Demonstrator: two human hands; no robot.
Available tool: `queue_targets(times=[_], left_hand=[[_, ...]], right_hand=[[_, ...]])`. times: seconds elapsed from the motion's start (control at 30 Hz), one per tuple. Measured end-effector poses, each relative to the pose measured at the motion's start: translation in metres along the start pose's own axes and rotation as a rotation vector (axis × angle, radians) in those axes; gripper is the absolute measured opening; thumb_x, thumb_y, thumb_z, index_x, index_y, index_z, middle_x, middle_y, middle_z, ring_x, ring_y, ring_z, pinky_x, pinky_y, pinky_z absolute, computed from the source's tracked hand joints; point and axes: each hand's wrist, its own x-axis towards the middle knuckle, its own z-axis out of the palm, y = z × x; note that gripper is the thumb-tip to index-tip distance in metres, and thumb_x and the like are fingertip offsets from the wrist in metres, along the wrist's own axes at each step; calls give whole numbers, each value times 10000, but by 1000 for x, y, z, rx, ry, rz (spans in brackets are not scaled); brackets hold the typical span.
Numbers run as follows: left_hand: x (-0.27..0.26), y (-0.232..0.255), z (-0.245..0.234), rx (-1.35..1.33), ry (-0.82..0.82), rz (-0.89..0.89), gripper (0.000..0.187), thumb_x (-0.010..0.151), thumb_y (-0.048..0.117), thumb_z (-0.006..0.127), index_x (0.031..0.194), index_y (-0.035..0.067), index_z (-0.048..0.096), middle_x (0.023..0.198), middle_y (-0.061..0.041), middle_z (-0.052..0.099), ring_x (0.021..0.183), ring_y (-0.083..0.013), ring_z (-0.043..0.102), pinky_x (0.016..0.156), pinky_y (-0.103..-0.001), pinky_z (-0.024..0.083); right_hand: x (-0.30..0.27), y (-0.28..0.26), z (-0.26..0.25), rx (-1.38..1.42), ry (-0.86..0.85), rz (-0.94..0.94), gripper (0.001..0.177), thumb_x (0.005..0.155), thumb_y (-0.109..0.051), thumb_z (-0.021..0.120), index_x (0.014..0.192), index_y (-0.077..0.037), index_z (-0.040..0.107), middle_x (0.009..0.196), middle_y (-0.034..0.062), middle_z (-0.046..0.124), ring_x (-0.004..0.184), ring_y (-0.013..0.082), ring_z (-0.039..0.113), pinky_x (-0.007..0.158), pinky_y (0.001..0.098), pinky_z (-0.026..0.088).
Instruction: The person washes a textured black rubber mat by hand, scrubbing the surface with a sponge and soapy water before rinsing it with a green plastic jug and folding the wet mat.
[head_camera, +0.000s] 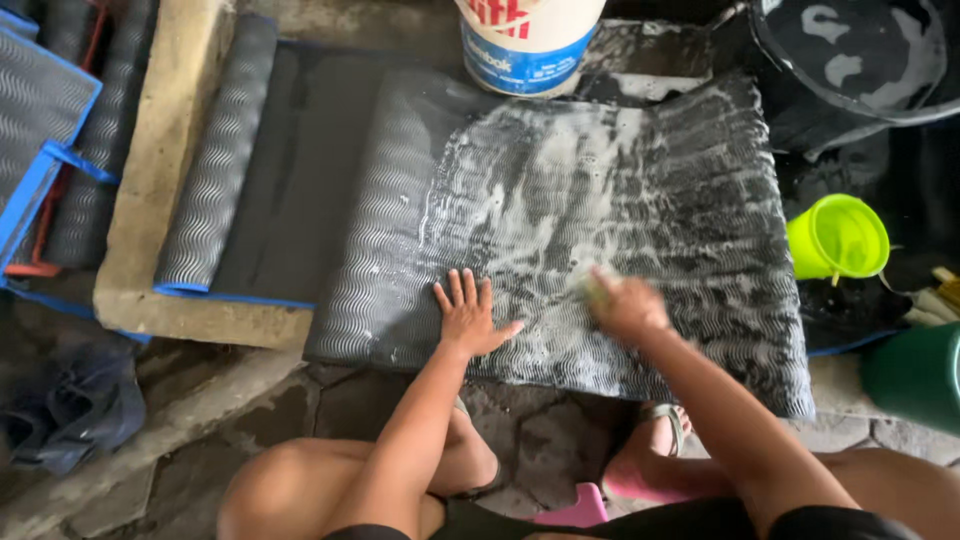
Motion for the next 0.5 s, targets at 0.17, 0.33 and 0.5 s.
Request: queue_targets(times=[0.17, 0.33, 0.5], left_hand=[[-17, 32, -36, -66, -252, 15, 1321, 584, 927, 368, 1522, 42, 83, 1541, -325, -23, 1418, -489, -119, 1045, -709, -128], [-31, 90, -34, 80, -431, 278, 1408, 417, 789, 639, 1533, 177, 37, 1538, -317, -37, 1405, -517, -103, 1020, -759, -40], [-7, 86, -9, 115, -456, 345, 1360, 463, 654, 767, 1533, 216, 52, 1535, -319, 31, 1391, -556, -36, 995, -790, 27]], right_hand=[[-39, -10, 17, -4, -293, 726, 675, 771, -576, 556, 1413, -425, 411, 861, 110, 570, 762, 319, 665, 688, 424, 528], [-12, 22, -64, 388, -756, 785, 693, 752, -682, 533, 1392, -545, 307, 1052, 73, 612, 957, 292, 678, 834, 388, 519], [-66, 91, -73, -70, -40, 851, 767, 586, -616, 737, 1209, -179, 634, 949, 72, 663, 861, 236, 667, 794, 355, 523]])
